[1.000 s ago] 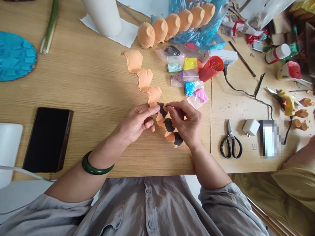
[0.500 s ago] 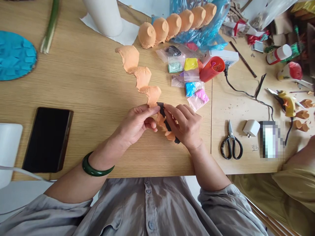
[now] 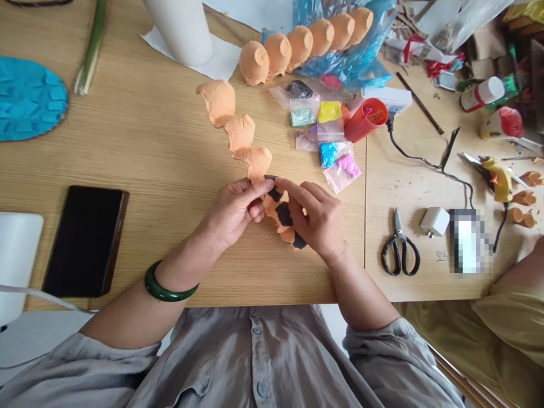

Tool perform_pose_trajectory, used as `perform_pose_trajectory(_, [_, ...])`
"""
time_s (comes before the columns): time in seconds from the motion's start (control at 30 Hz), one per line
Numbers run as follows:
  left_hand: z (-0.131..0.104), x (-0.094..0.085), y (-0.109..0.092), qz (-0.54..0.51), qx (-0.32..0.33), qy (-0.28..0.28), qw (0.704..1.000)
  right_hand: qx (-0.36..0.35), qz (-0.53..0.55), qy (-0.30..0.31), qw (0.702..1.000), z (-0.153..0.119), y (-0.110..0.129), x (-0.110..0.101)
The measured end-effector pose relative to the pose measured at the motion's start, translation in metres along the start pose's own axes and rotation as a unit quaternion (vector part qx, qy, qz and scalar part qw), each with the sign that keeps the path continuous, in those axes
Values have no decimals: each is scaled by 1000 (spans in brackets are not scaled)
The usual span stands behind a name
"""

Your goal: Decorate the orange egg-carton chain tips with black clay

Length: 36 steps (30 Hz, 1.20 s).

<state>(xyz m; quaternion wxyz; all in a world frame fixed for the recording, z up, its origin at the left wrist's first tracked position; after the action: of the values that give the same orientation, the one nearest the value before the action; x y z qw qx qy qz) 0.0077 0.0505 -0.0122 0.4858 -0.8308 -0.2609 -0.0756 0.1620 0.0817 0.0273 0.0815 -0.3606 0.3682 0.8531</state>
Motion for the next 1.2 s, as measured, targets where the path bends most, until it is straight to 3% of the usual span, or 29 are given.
perform_pose_trajectory(0.17, [1, -3, -2, 14, 5, -7, 1000, 178, 196, -41, 963, 1, -18, 2])
perform_pose_trajectory(0.23, [1, -4, -2, 17, 1, -9, 1000, 258, 271, -38, 927, -1, -30, 7])
perform_pose_trajectory(0.37, [-1, -4, -3, 34, -13, -15, 999, 382, 421, 41, 822, -4, -42, 30])
perform_pose_trajectory(0.43, [-2, -4, -4, 43, -12, -15, 999, 409, 470, 80, 778, -5, -39, 39])
perform_pose_trajectory(0.53, [-4, -4, -5, 54, -1, -9, 999, 418, 511, 118, 741, -6, -31, 48])
perform_pose_trajectory(0.9, [0, 6, -4, 30, -1, 77, 997, 438, 535, 84, 717, -6, -33, 48])
perform_pose_trajectory(1.2, [4, 3, -5, 36, 29, 83, 995, 439, 546, 101, 706, -6, -29, 50])
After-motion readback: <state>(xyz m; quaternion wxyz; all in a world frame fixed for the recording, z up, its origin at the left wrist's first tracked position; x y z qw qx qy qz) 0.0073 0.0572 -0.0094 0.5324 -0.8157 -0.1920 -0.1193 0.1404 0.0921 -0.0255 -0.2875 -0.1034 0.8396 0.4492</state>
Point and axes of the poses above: each hand's wrist, its own z-axis towards the middle knuckle, its own x-axis out of the palm, y = z × x, the point moved 7 cm from there along z, towards the middle knuckle, and after that the axes turned 1 degree about z, right-handed, at the moved point
